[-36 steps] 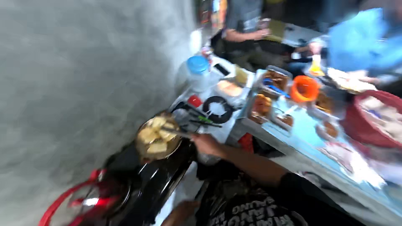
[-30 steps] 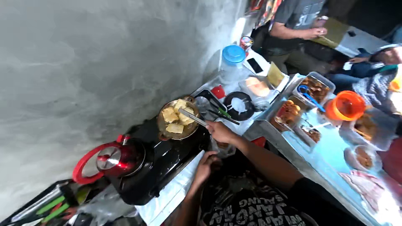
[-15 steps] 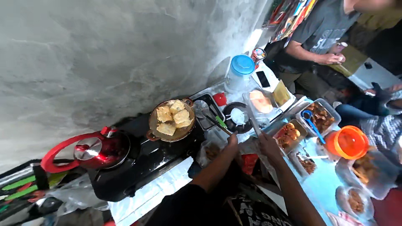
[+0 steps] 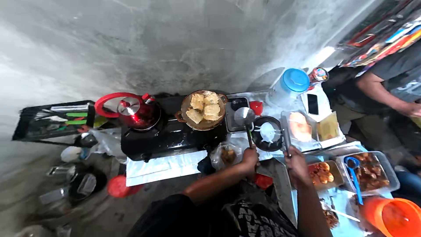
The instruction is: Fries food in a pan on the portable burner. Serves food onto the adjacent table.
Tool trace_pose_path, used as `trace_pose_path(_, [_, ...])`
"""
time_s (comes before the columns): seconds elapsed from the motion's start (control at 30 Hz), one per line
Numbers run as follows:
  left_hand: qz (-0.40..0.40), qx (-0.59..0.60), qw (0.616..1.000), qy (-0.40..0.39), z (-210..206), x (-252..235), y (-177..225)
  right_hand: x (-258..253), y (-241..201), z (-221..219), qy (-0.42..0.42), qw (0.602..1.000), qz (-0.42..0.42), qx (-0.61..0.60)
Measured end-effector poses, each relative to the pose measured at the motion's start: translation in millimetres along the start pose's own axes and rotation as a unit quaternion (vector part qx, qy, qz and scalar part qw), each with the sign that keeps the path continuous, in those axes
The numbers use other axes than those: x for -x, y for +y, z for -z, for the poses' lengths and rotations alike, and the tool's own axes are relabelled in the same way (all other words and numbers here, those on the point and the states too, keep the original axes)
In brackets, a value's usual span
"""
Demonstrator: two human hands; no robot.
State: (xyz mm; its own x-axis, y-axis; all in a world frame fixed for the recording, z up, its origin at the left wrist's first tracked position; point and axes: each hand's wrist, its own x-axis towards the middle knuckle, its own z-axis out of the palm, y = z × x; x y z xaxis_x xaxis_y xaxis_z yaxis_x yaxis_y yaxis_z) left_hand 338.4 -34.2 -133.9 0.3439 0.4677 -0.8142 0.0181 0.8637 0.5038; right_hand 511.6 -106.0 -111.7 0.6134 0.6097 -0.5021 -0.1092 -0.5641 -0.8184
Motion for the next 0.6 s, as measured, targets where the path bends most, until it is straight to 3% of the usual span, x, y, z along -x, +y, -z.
trace_pose_path(0.17, [-0.007, -0.083, 0.987, -0.135, 55.5, 95.8, 12.4, -29.8, -83.4, -14.4, -0.024, 0.993, 0.093, 0.063])
trace_pose_path(0.27, [-0.011, -0.104, 0.985, -0.136, 97.1, 143.3, 30.0, -43.9, -120.3, -22.5, -0.044, 0.982, 0.139, 0.117])
trace_pose_path(0.33, [-0.046, -0.117, 0.987, -0.096, 125.9, 166.1, 41.1, -52.7, -132.4, -32.8, -0.034, 0.971, 0.166, 0.171])
trace_pose_path(0.43, [-0.171, -0.211, 0.962, 0.025, 173.0, 177.4, 55.3, -46.2, -140.3, -61.2, -0.041, 0.94, 0.189, 0.282])
trace_pose_path(0.5, [-0.238, -0.326, 0.905, 0.137, 204.3, 172.7, 67.9, -27.1, -140.7, -92.0, -0.083, 0.902, 0.197, 0.376])
trace_pose_path(0.6, [-0.228, -0.443, 0.821, 0.28, 231.3, 156.7, 90.8, 11.0, -128.1, -147.9, -0.121, 0.817, 0.24, 0.51])
